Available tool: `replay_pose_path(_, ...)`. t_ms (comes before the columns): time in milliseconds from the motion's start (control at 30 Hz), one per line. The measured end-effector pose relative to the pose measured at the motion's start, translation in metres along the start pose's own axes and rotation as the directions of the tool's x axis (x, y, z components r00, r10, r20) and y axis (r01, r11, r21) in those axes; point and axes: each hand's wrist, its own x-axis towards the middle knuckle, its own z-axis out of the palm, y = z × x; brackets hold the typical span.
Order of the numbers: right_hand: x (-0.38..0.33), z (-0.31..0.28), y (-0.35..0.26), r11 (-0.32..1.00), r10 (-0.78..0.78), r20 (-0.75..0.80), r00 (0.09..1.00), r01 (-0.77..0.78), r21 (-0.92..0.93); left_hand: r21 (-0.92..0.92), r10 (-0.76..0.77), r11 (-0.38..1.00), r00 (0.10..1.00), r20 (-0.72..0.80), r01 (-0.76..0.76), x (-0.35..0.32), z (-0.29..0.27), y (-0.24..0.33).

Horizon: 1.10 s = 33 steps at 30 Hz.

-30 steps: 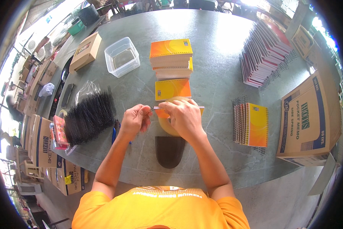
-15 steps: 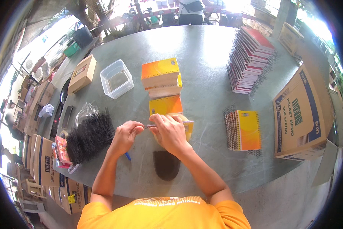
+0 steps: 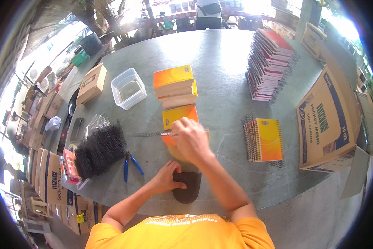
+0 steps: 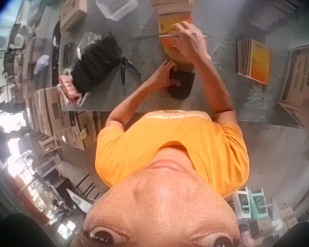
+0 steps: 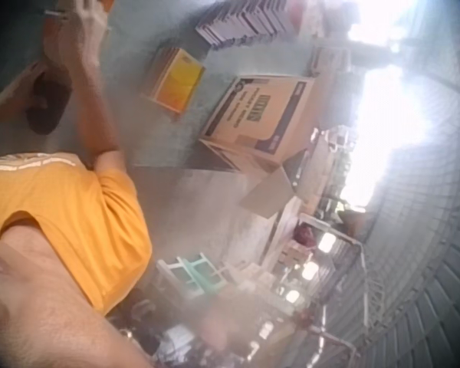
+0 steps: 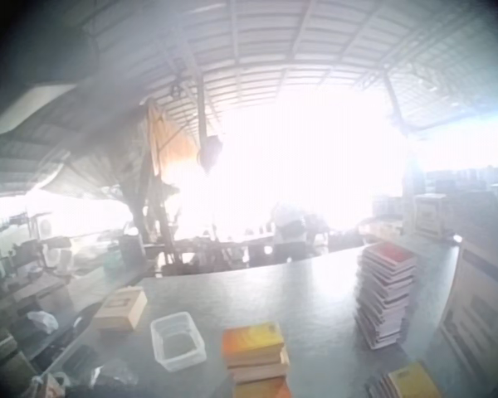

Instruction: The person binds a notebook by inserting a spiral wire coil through the punched holes along the edge, then uses a small black foam block to press against the wire to secure it.

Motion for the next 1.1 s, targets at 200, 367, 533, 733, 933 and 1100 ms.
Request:
replay_pose_path(200, -0.019, -0.035, 0.058, 0.685, 0.26, 0.261, 0.929, -0.369, 0.629, -0.219, 0.032, 0.947, 0.747, -0.664, -0.236, 0.004, -0.089, 0.041)
replay_pose_path(367, -0.042, -0.004, 0.055, 0.275, 0.265, 0.315, 0.911, -0.385, 0.881, 0.255, 0.071, 0.959, 0.978, 0.198, -0.121, -0.003, -0.09, 0.027)
replay_pose_path(533, -0.053, 0.007, 0.059, 0.232, 0.277, 0.299, 0.913, -0.365, 0.902, 0.12, 0.195, 0.981, 0.828, -0.525, -0.155, 0.013, -0.092, 0.031)
replay_pose_path(733, -0.046, -0.005, 0.058, 0.365, 0.228, 0.281, 0.932, -0.349, 0.863, 0.33, 0.47, 0.876, 0.773, -0.426, -0.352, 0.016, -0.094, 0.047)
replay_pose_path(933, -0.047, -0.008, 0.05, 0.5, 0.188, 0.228, 0.955, -0.293, 0.815, 0.357, 0.381, 0.9, 0.847, -0.371, -0.248, 0.019, -0.089, 0.053)
replay_pose_path(1100, -0.051, -0.007, 0.045, 0.545, 0.183, 0.227, 0.957, -0.291, 0.786, 0.318, 0.415, 0.896, 0.84, -0.348, -0.311, 0.023, -0.089, 0.052)
